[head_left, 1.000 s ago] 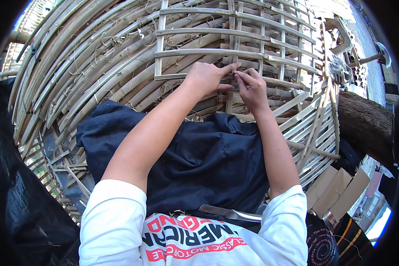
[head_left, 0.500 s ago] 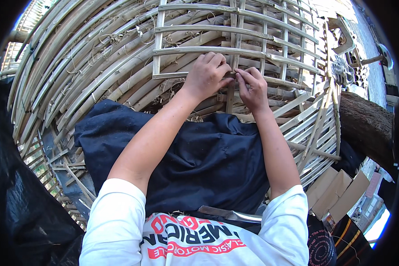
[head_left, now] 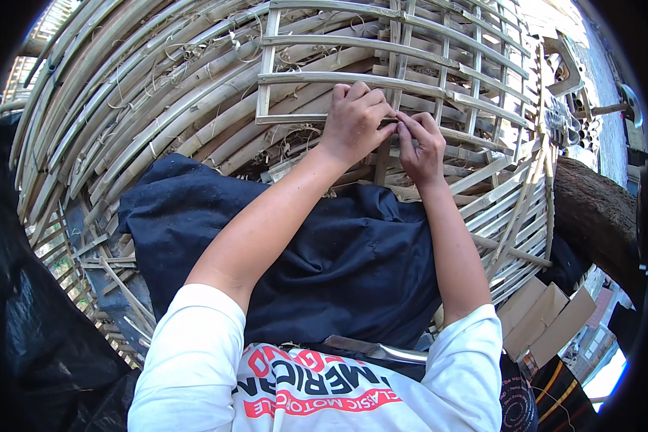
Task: The person assembles a bamboo grid by hand, weaving thin bamboo slats into a frame and using a large knife to adjust and secure the components.
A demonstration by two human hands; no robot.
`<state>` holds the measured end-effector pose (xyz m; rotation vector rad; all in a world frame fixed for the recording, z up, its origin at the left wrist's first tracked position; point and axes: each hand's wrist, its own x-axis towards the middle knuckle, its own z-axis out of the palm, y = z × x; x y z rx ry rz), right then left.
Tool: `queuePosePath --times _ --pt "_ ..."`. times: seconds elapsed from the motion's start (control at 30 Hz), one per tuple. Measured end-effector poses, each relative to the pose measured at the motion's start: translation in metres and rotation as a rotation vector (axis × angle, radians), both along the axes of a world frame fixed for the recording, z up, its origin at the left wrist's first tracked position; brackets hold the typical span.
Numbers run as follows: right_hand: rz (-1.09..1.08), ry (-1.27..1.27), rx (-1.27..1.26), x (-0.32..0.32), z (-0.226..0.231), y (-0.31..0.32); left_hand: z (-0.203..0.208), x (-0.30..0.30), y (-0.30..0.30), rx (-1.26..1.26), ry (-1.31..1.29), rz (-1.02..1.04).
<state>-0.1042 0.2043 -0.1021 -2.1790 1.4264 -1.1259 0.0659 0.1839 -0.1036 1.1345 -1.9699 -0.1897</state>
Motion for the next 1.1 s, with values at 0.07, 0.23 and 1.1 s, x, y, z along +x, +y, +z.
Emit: queuePosePath --times 0.07,0.23,1.1 --pt "0.004 0.011 0.004 0.000 0.000 0.000 -0.001 -0.001 0.001 0.003 -0.026 0.000" --pt "0.009 0.006 -0.009 -0.001 -0.002 0.000 0.000 -0.005 0.004 0.034 -0.011 0.019" --pt "-0.051 -0.202 0.127 -0.007 0.043 0.018 0.001 -0.005 -0.003 0.128 -0.064 -0.091"
